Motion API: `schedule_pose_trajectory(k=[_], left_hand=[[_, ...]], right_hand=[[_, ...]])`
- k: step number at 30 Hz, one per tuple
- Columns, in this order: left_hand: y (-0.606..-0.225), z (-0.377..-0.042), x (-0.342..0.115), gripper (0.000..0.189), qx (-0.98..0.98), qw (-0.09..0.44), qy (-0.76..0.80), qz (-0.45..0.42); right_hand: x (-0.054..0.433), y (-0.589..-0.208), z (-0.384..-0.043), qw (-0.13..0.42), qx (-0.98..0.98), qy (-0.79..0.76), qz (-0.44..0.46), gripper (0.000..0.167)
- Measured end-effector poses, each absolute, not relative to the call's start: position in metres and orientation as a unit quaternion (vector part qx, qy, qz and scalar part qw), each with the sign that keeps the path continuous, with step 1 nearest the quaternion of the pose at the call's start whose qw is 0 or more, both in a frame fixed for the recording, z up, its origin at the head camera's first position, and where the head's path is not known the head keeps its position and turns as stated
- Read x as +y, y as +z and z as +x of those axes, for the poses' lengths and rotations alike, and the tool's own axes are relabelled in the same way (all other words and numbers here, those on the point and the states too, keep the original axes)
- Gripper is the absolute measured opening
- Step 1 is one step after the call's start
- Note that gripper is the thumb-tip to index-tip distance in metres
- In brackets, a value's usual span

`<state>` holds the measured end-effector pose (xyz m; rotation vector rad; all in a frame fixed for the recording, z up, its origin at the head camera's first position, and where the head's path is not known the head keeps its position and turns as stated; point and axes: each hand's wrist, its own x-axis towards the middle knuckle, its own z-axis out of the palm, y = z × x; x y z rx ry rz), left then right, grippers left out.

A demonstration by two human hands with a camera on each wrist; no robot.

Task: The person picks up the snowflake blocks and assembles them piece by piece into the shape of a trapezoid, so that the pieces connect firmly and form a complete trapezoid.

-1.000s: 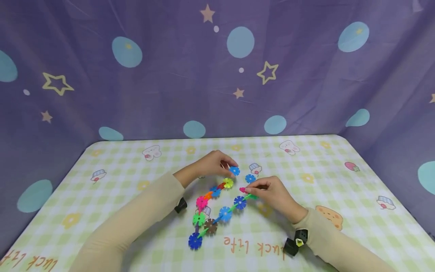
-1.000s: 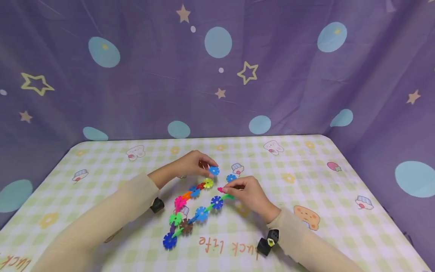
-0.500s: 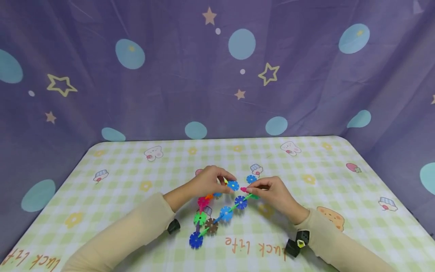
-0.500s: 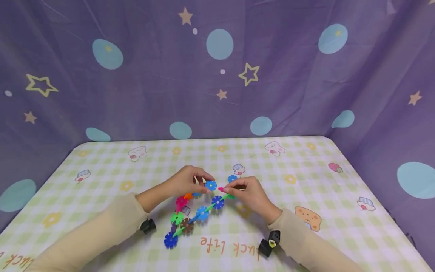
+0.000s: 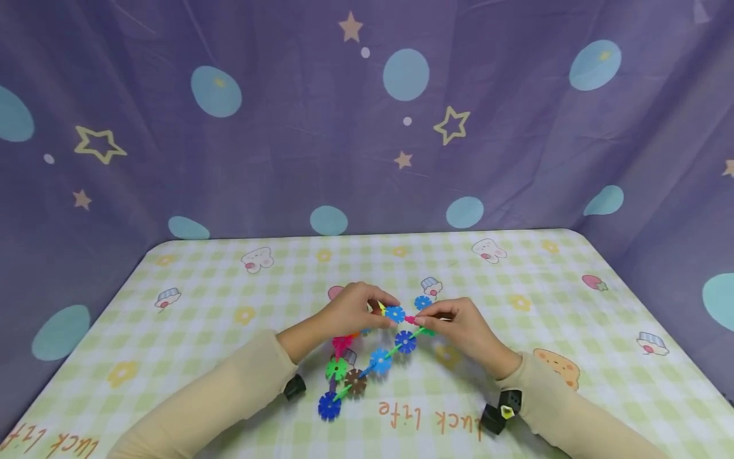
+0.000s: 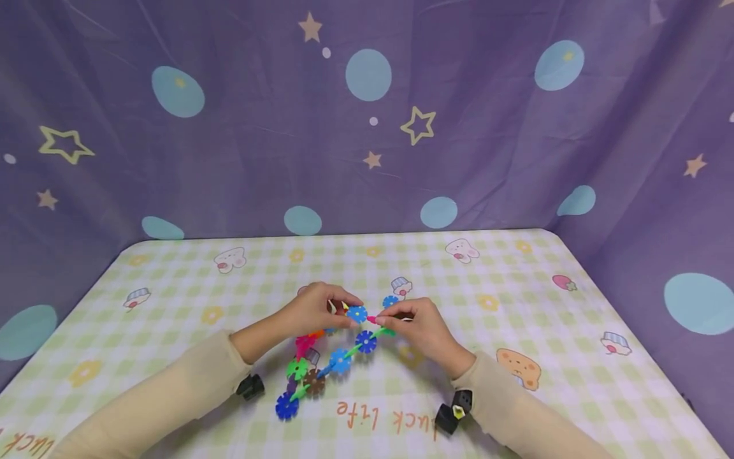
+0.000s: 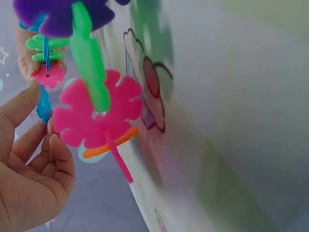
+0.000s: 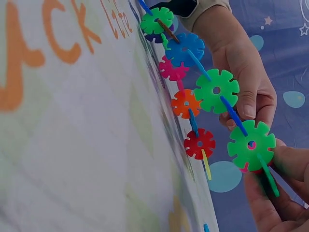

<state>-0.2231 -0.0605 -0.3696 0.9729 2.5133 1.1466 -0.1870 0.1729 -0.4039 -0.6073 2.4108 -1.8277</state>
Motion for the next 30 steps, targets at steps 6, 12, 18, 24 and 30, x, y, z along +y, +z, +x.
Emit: schedule_pose_trajectory(k=[6,12,18,24,30], left_hand=[[-0.3707,-0.2217,-0.0604,0.033,0.849,0.106,0.401,0.327],[-0.3741,-0.2231,-0.0611,0.034,0.849,0.106,0.406,0.32],[-0.3738,-0.2231,-0.0617,0.032,0.852,0.098,0.407,0.315],[-0.3733,-0.2225,-0.0609,0.033,0.849,0.102,0.409,0.318],[-0.3746,-0.2225,-0.0589,0.036,0.845,0.103,0.414,0.322]], right_hand=[[0.1726,-0.4035,-0.186,0.016,0.779,-0.592,-0.205,0.013],[0.1717,-0.4023,-0.1861,0.012,0.781,-0.59,-0.206,0.012],[0.1714,-0.4019,-0.1868,0.01,0.781,-0.593,-0.197,0.012],[0.1716,-0.401,-0.1867,0.011,0.778,-0.594,-0.205,0.012],[0.1711,-0.4003,-0.1864,0.013,0.776,-0.597,-0.205,0.011]])
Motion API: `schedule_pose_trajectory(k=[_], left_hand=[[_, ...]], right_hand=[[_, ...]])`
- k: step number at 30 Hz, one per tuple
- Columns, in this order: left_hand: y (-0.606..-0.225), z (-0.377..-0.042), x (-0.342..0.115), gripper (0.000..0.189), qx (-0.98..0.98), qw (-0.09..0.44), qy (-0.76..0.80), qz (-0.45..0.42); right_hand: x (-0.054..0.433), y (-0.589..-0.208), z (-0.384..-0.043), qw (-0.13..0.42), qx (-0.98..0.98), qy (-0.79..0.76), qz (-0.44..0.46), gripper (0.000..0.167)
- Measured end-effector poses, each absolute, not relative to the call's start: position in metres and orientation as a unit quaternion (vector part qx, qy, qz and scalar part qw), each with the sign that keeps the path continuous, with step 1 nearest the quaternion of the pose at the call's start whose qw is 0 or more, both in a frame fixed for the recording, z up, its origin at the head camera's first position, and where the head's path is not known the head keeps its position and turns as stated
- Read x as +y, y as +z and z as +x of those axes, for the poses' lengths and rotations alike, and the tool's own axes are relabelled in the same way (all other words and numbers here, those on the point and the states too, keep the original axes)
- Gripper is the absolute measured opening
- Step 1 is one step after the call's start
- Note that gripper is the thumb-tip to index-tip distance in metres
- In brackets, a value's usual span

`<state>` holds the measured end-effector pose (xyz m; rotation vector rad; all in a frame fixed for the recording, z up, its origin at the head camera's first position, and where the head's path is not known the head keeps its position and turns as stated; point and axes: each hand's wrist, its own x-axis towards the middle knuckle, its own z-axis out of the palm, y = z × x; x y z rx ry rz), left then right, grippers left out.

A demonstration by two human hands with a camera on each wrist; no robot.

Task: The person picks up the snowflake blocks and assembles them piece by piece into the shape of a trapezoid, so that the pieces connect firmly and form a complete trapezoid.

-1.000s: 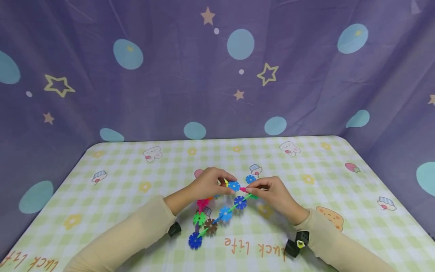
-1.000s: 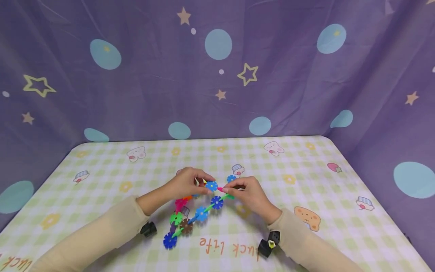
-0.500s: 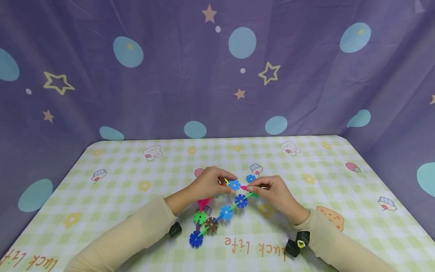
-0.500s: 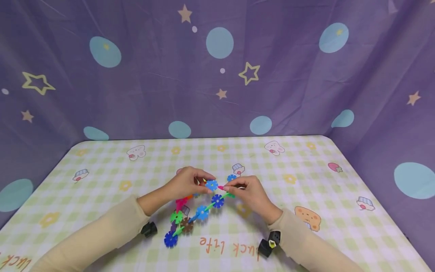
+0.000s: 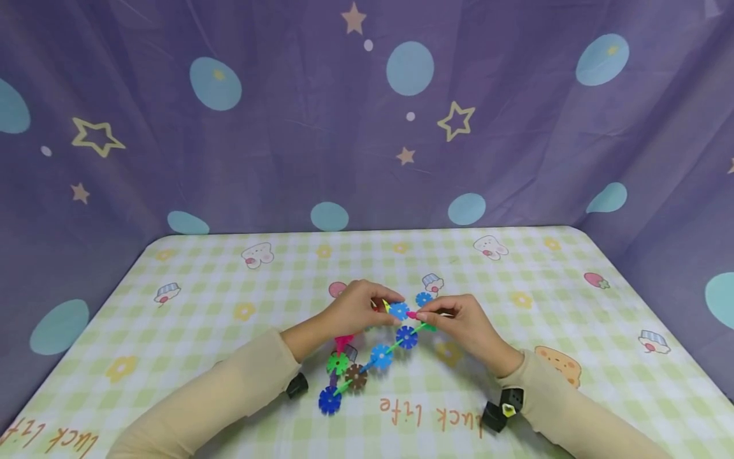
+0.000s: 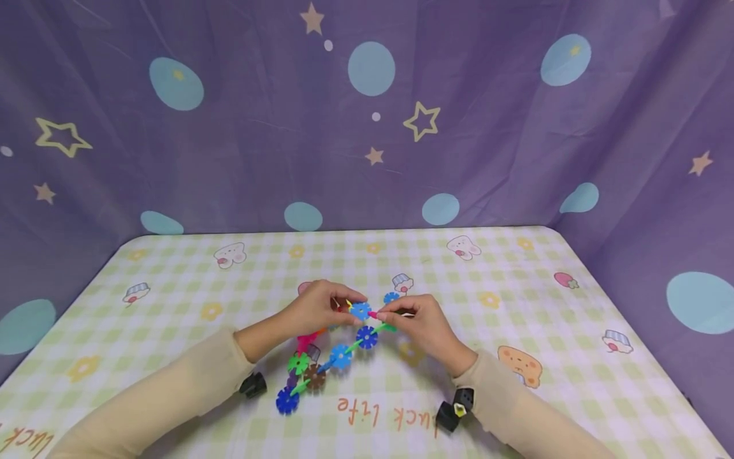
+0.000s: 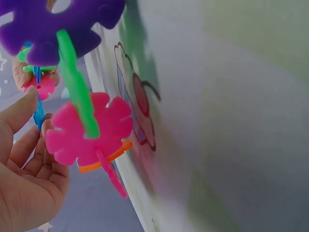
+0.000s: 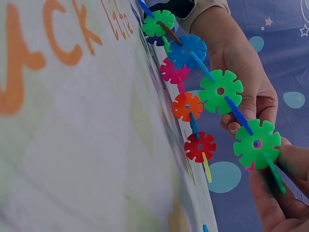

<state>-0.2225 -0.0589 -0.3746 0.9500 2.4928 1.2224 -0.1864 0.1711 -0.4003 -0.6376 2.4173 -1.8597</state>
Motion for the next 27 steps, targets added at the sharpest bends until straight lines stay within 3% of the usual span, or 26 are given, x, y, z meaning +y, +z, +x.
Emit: schedule_pose_trajectory(k=[8,15,27], left_hand=[[-0.376,-0.2233,-0.0587,0.041,0.84,0.103,0.397,0.355],[-0.3749,-0.2234,-0.059,0.038,0.833,0.114,0.392,0.374],[-0.3761,-0.2227,-0.0574,0.039,0.83,0.096,0.387,0.39]], right_hand=[[0.171,-0.3971,-0.1855,0.017,0.777,-0.596,-0.202,0.013],[0.1716,-0.396,-0.1852,0.052,0.783,-0.59,-0.191,0.016],[0.1727,-0.3943,-0.1829,0.033,0.791,-0.579,-0.195,0.015]])
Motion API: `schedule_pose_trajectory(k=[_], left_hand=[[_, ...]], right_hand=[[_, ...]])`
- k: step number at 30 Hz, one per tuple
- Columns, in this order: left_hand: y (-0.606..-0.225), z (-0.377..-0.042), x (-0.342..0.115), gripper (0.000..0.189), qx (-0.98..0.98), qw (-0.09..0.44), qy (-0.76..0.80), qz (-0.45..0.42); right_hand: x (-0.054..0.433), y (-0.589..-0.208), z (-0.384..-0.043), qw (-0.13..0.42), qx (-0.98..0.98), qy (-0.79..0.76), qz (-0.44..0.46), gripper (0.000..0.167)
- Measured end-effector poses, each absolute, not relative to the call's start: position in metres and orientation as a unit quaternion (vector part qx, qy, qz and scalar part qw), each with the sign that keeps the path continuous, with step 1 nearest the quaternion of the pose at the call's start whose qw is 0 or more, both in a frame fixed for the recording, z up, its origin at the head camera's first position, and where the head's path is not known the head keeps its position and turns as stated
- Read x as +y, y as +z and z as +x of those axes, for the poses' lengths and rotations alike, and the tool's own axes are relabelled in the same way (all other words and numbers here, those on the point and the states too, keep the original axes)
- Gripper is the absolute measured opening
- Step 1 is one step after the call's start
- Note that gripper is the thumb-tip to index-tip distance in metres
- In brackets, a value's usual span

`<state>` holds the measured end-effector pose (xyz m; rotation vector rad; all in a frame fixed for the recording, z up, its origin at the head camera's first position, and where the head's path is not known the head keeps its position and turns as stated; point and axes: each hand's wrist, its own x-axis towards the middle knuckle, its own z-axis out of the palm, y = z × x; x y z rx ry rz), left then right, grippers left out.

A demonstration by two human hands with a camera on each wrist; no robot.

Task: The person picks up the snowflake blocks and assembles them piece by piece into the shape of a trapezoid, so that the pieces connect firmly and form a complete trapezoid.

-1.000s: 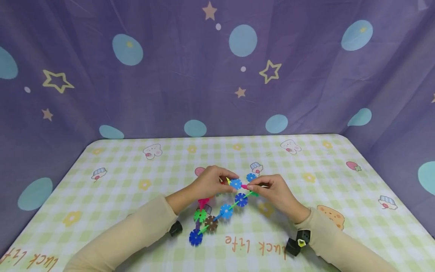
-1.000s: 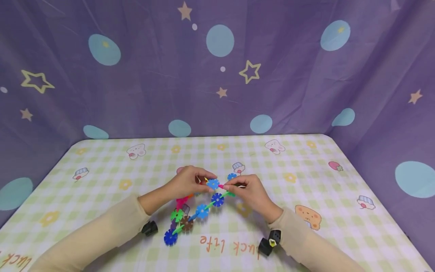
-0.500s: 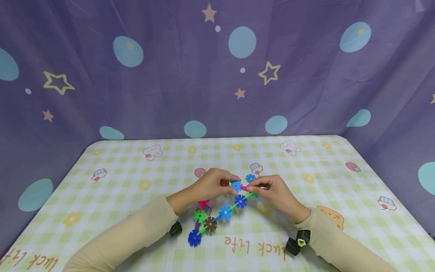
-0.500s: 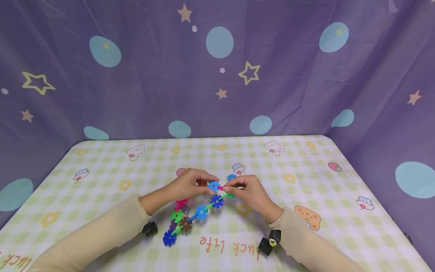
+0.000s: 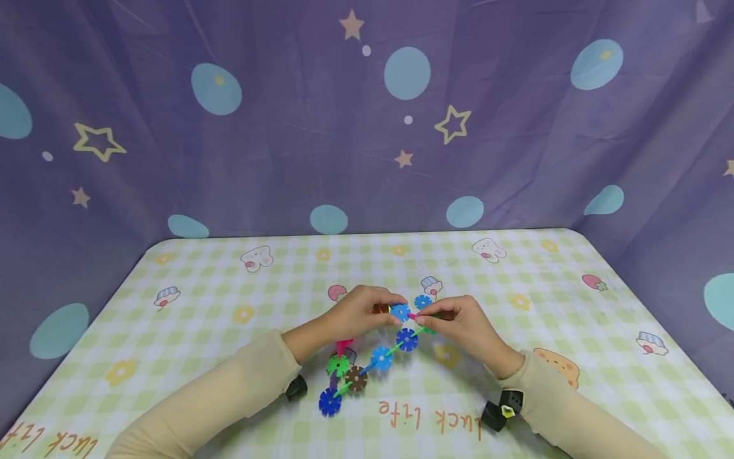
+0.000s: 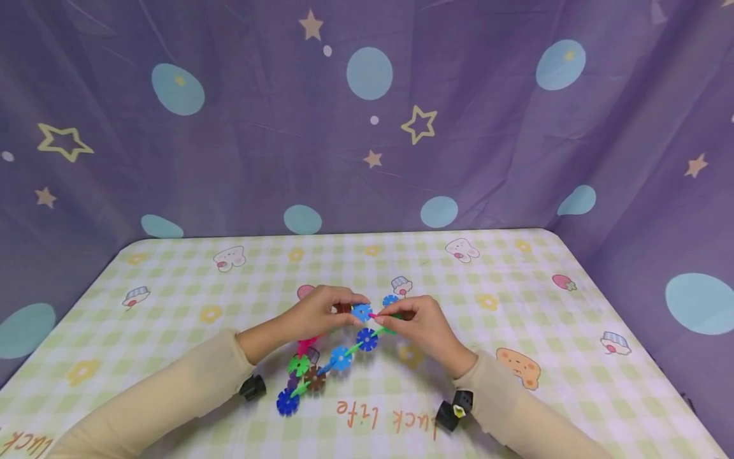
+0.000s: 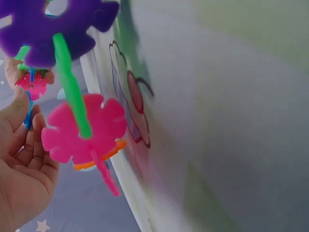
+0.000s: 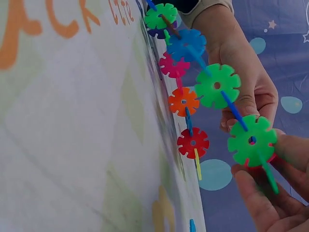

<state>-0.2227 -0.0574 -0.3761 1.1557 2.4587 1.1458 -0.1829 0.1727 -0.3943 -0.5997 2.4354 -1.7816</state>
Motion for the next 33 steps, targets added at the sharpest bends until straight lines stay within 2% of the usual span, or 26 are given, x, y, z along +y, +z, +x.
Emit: schedule_pose_trajectory(k=[16,21,26,33], left_hand=[[-0.375,-0.2186,-0.0521,0.043,0.821,0.074,0.356,0.44],[-0.3768,-0.2198,-0.053,0.043,0.827,0.078,0.364,0.421],[-0.3776,-0.2211,-0.0541,0.043,0.831,0.102,0.387,0.387],[-0.3796,-0.2254,-0.0565,0.04,0.833,0.109,0.402,0.365]], right_hand=[[0.175,-0.3911,-0.1837,0.02,0.789,-0.575,-0.214,0.011],[0.1725,-0.3917,-0.1843,0.028,0.79,-0.578,-0.205,0.012],[0.1718,-0.3938,-0.1845,0.042,0.79,-0.58,-0.194,0.014],[0.1742,-0.3946,-0.1864,0.034,0.799,-0.567,-0.199,0.013]])
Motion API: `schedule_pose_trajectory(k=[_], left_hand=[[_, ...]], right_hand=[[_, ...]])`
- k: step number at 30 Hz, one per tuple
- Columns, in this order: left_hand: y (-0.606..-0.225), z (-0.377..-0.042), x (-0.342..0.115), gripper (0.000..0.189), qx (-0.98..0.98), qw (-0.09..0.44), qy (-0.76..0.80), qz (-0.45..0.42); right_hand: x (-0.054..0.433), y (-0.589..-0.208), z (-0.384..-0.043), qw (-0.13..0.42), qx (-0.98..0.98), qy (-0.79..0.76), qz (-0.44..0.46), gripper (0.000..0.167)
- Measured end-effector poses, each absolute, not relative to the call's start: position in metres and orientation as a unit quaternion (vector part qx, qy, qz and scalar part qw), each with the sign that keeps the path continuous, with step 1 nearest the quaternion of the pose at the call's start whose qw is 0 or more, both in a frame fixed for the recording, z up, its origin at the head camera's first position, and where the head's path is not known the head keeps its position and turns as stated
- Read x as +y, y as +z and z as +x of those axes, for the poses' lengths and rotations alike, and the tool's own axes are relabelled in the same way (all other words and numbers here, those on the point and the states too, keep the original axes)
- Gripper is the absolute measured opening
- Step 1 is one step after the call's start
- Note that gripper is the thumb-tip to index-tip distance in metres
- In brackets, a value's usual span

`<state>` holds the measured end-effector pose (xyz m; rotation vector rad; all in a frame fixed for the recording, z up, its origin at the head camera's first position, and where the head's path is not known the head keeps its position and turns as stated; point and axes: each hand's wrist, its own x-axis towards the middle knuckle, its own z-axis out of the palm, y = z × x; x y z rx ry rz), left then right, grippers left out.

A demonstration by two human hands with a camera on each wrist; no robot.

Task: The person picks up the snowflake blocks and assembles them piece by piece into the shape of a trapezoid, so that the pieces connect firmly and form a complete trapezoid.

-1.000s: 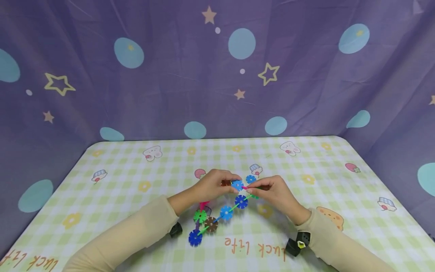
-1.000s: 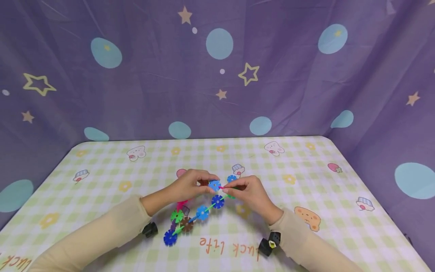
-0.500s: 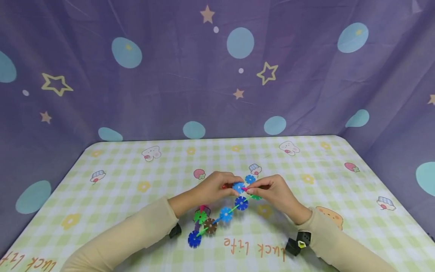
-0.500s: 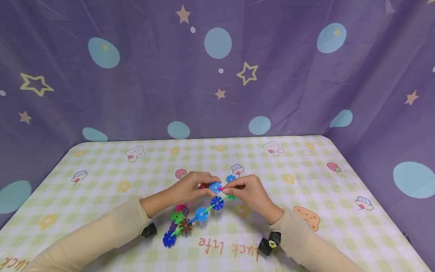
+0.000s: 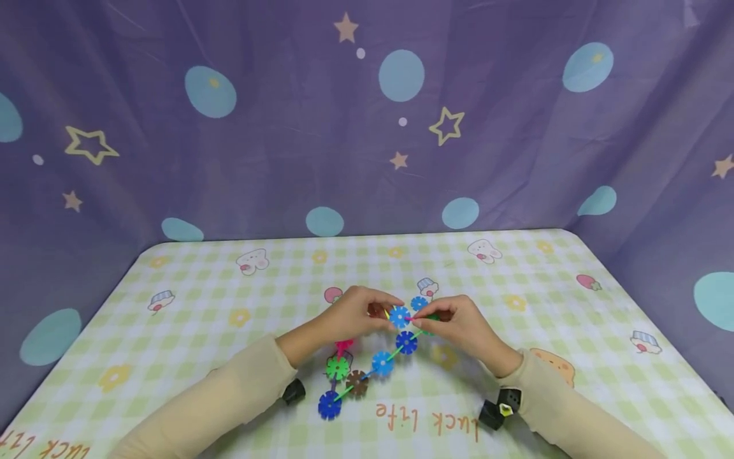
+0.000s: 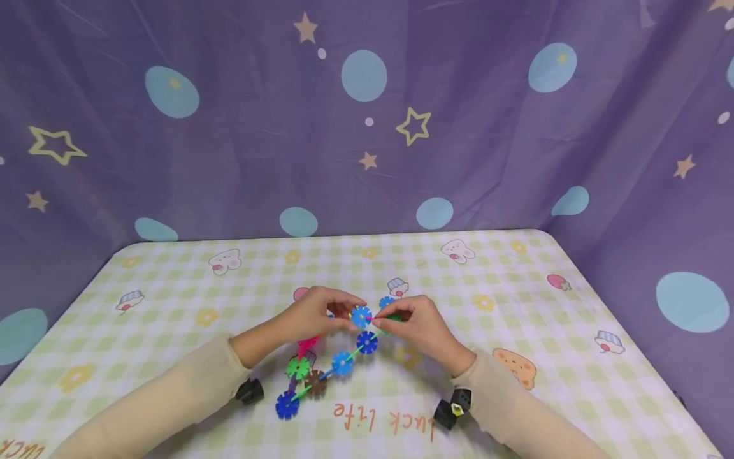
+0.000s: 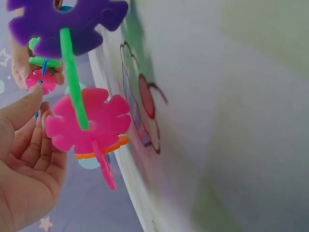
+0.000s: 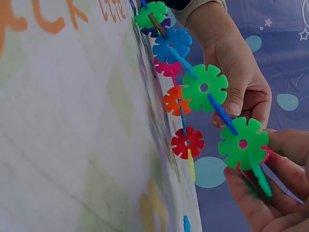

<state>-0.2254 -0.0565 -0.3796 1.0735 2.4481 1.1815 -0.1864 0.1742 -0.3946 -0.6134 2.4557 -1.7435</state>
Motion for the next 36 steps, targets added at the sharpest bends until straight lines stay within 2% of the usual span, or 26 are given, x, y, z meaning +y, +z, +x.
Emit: schedule_pose_trajectory(k=[10,16,27,36], left_hand=[[-0.374,-0.226,-0.054,0.035,0.831,0.1,0.395,0.379],[-0.369,-0.234,-0.058,0.039,0.834,0.116,0.371,0.391],[-0.366,-0.279,-0.062,0.035,0.807,0.173,0.412,0.387],[-0.376,-0.311,-0.04,0.034,0.764,0.268,0.405,0.425]], right_hand=[[0.173,-0.391,-0.187,0.046,0.803,-0.563,-0.192,0.012],[0.173,-0.389,-0.187,0.05,0.804,-0.563,-0.184,0.011],[0.176,-0.39,-0.189,0.068,0.806,-0.559,-0.185,0.011],[0.178,-0.396,-0.19,0.087,0.799,-0.556,-0.212,0.01]])
